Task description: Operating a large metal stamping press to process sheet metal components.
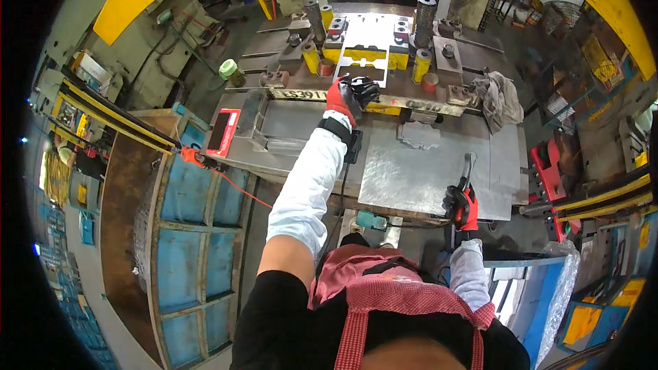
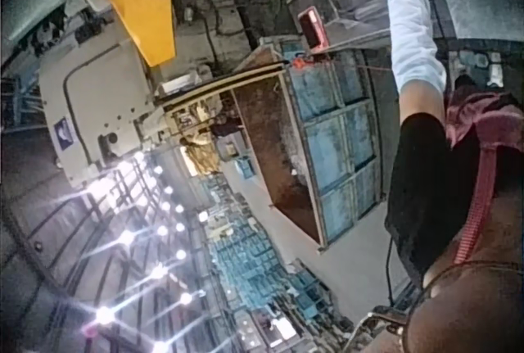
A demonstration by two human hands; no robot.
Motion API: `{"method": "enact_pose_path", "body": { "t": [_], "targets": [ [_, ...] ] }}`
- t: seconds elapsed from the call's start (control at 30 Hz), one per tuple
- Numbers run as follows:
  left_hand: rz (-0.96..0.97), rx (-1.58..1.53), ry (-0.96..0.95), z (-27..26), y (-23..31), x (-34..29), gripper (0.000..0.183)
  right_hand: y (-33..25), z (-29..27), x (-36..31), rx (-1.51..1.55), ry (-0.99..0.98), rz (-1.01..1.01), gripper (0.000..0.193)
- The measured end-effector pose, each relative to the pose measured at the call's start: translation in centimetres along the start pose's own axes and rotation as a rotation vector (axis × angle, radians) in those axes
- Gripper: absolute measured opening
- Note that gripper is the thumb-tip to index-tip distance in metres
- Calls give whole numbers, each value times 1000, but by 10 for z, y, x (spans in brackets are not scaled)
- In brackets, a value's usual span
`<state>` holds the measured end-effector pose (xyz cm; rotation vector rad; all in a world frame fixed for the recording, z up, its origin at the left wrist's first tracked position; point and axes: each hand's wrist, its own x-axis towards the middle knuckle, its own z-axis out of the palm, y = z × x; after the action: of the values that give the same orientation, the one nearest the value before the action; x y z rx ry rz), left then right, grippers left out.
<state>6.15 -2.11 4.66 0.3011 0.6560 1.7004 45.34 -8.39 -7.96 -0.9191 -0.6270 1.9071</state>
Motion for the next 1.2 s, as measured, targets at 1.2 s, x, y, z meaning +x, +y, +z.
{"method": "enact_pose_path", "body": {
  "t": [1.2],
  "targets": [
    [7, 31, 25, 2, 2, -2, 47, 3, -2, 0, 33, -68, 18, 16]
  ]
}}
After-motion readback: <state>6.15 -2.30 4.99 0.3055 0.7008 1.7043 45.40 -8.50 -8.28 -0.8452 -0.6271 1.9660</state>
